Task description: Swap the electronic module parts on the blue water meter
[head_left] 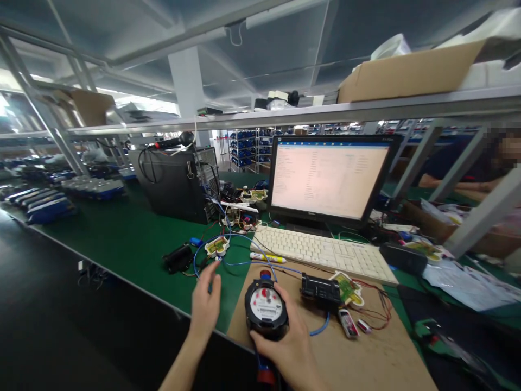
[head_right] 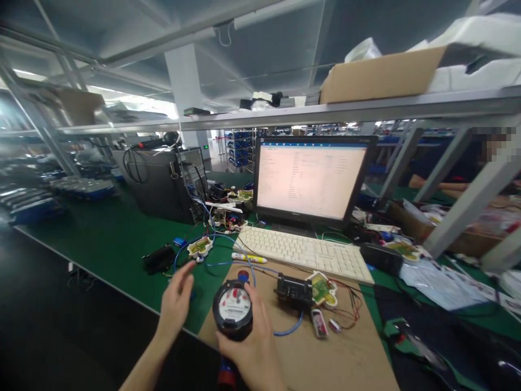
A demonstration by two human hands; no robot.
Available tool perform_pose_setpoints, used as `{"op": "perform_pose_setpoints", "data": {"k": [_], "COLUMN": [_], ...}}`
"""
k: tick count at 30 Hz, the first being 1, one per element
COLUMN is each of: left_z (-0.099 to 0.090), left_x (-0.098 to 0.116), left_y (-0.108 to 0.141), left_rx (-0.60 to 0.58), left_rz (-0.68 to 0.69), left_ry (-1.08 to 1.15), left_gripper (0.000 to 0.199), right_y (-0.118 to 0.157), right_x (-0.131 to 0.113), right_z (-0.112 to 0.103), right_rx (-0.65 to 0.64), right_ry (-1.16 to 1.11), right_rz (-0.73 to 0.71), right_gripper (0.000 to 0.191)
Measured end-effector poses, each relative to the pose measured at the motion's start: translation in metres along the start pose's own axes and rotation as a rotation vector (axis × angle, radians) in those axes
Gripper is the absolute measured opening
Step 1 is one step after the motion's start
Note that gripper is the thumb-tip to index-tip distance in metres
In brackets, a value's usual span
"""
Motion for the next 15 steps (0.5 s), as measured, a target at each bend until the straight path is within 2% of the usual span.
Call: {"op": "perform_pose_setpoints", "data": {"k": [2, 5, 7, 9, 12, 15], "left_z": [-0.026, -0.057, -0.068, -0.071, -0.064, -0.061], "left_x": [-0.022, -0.052, -0.061, -0.061, -0.052, -0.041], "left_y": [-0.033, -0.084, -0.111, -0.134, -0.162, -0.182], "left_rx": [0.084, 0.008, -0.060, -0.110, -0.180, -0.256], "left_rz": [-0.056, -0.122, -0.124, -0.116, -0.131, -0.165], "left_ry": [-0.164, -0.342, -0.399, -0.427, -0.412, -0.348], "left_gripper": [0.047, 0.057, 0.056, 0.053, 0.045, 0.022], "right_y": [0.000, 0.002, 0.004, 0.006, 0.016, 0.035], "right_x": [0.001, 0.006, 0.010, 0.012, 0.013, 0.015], "right_z": [0.002, 0.005, 0.006, 0.006, 0.001, -0.014], "right_rx": [0.000, 0.009, 0.012, -0.003, -0.035, 0.016], "right_ry": [-0.001, -0.015, -0.048, -0.062, -0.037, 0.023], "right_rz": [0.000, -0.021, -0.022, -0.001, 0.006, -0.041], "right_gripper": [0.076, 0.074, 0.074, 0.080, 0.095, 0.088]}}
Point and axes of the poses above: each hand's wrist, its own y-axis away from the middle knuckle, its own z-axis out of the palm, x = y × z, the point moved 1 cm from there along -y, towards the middle knuckle, and after that the axes turned 15 degrees about -x, right-handed, at the moved point
